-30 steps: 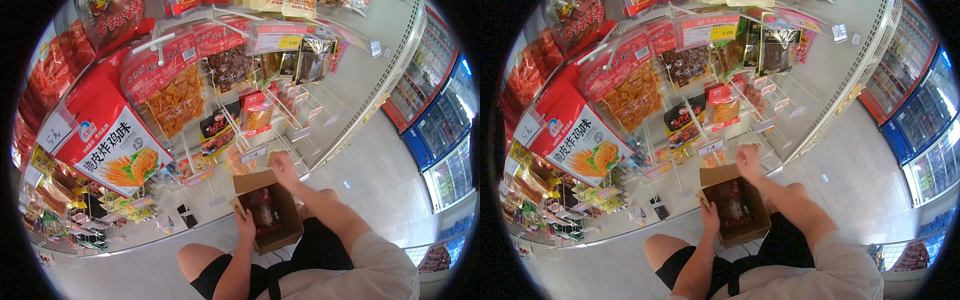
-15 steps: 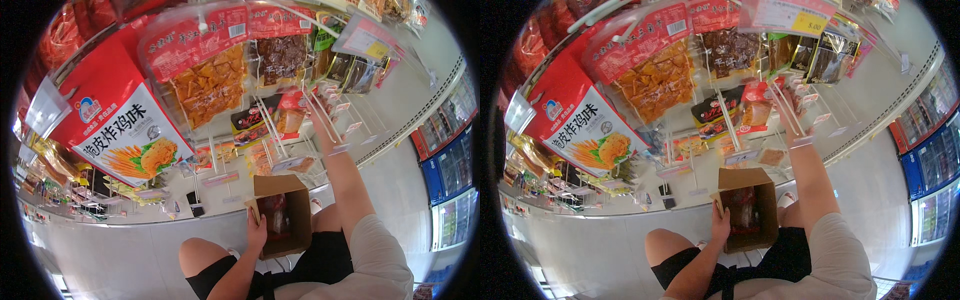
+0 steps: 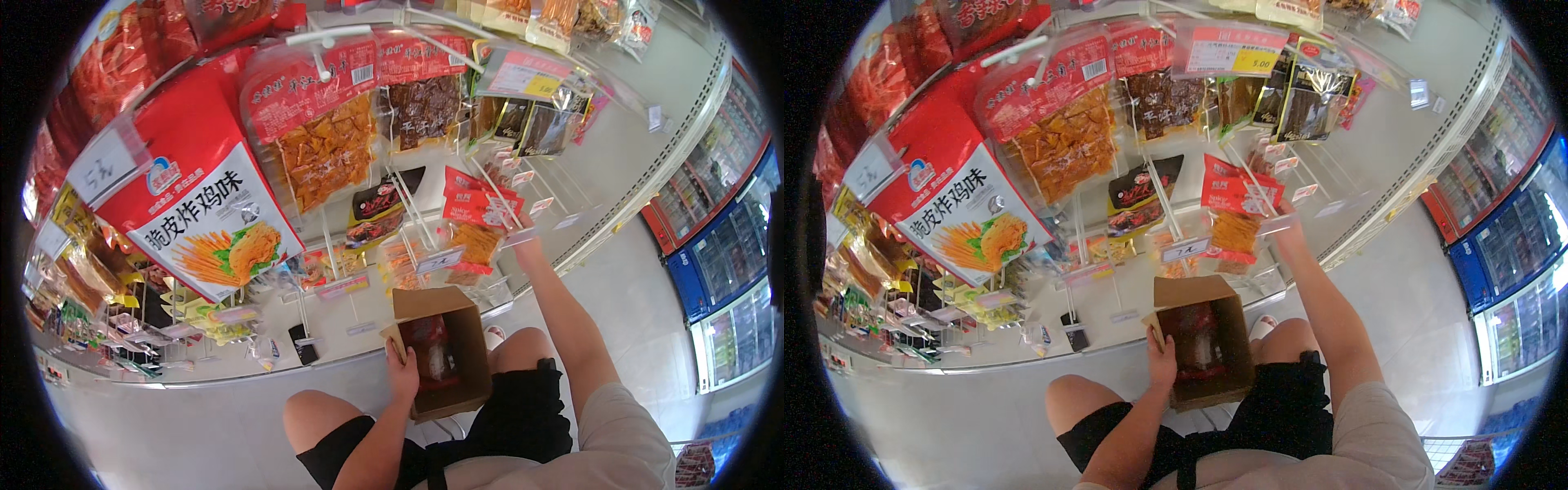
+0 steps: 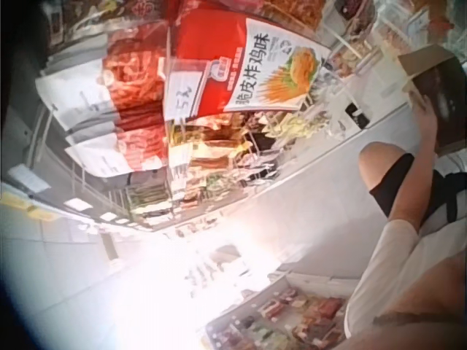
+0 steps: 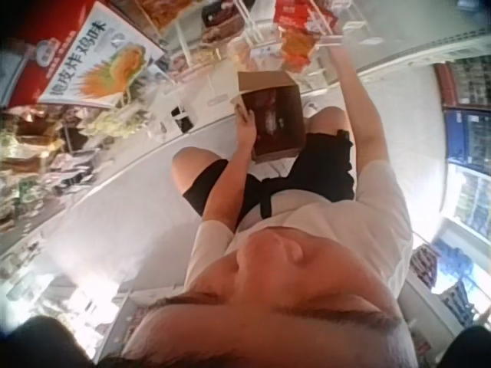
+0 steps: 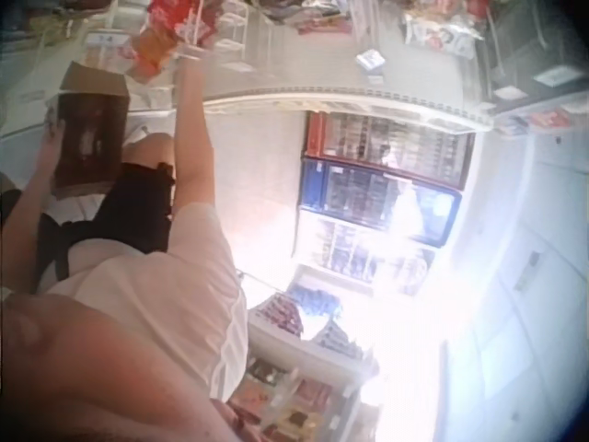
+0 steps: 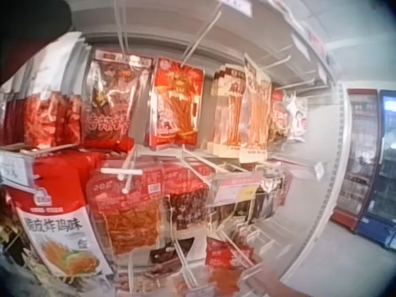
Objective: The person sits on the floor in a convenience store aisle and restocks snack items. They take packaged snacks from a cardboard box on their lap and place them onto the wire rack shelves.
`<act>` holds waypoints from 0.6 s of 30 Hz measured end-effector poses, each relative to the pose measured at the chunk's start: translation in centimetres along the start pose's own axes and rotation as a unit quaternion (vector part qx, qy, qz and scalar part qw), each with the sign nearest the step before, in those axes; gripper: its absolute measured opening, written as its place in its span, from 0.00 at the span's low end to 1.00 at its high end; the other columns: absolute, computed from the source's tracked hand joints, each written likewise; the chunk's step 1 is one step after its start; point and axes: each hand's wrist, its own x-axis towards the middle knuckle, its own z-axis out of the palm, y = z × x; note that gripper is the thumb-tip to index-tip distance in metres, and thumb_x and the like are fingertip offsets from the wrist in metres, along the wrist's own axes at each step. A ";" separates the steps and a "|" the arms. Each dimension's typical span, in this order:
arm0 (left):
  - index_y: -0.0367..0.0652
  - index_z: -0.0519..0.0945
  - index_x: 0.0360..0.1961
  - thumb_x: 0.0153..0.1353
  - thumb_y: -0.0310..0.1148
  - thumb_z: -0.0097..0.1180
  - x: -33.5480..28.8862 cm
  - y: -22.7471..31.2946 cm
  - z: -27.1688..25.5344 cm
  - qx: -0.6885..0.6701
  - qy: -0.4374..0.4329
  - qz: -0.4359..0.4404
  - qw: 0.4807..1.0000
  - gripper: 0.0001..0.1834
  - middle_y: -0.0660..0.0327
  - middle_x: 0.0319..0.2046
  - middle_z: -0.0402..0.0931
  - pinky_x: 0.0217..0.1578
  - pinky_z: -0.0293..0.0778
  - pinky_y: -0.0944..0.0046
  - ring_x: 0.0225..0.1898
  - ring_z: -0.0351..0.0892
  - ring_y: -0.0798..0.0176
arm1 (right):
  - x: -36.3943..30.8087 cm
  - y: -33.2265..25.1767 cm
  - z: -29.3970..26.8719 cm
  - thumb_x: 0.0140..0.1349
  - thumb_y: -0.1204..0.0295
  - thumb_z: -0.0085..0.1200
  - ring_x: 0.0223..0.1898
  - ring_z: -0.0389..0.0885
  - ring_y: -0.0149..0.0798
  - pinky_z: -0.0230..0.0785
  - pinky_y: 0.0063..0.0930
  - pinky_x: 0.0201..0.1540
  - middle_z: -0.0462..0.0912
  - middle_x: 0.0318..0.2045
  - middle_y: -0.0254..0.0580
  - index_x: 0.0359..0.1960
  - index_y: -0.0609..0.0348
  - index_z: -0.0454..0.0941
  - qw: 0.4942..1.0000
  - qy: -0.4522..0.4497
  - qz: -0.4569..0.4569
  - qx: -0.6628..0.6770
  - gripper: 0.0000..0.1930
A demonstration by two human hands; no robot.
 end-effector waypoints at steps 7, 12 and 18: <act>0.41 0.56 0.77 0.72 0.41 0.57 -0.4 -0.4 0.1 0.015 0.009 0.015 1.000 0.38 0.33 0.64 0.68 0.66 0.67 0.47 0.65 0.70 0.33 | -5.9 -1.6 -2.1 0.72 0.64 0.61 0.31 0.73 0.22 0.64 0.20 0.33 0.81 0.33 0.26 0.44 0.52 0.81 0.995 0.090 0.020 -0.049 0.08; 0.45 0.57 0.78 0.72 0.44 0.56 -0.4 -2.0 0.1 0.032 0.015 0.011 0.999 0.38 0.32 0.62 0.69 0.63 0.69 0.44 0.63 0.71 0.30 | -9.0 -2.4 -2.5 0.73 0.62 0.61 0.28 0.70 0.21 0.61 0.19 0.30 0.81 0.31 0.25 0.42 0.53 0.83 0.994 0.070 0.056 -0.064 0.09; 0.45 0.57 0.77 0.72 0.45 0.56 -1.4 -1.2 -0.6 0.025 -0.004 0.022 0.999 0.39 0.32 0.60 0.71 0.62 0.70 0.44 0.62 0.72 0.29 | -13.7 -6.0 -1.3 0.74 0.62 0.59 0.28 0.69 0.21 0.61 0.19 0.31 0.81 0.33 0.25 0.39 0.51 0.81 0.994 0.071 0.079 -0.003 0.08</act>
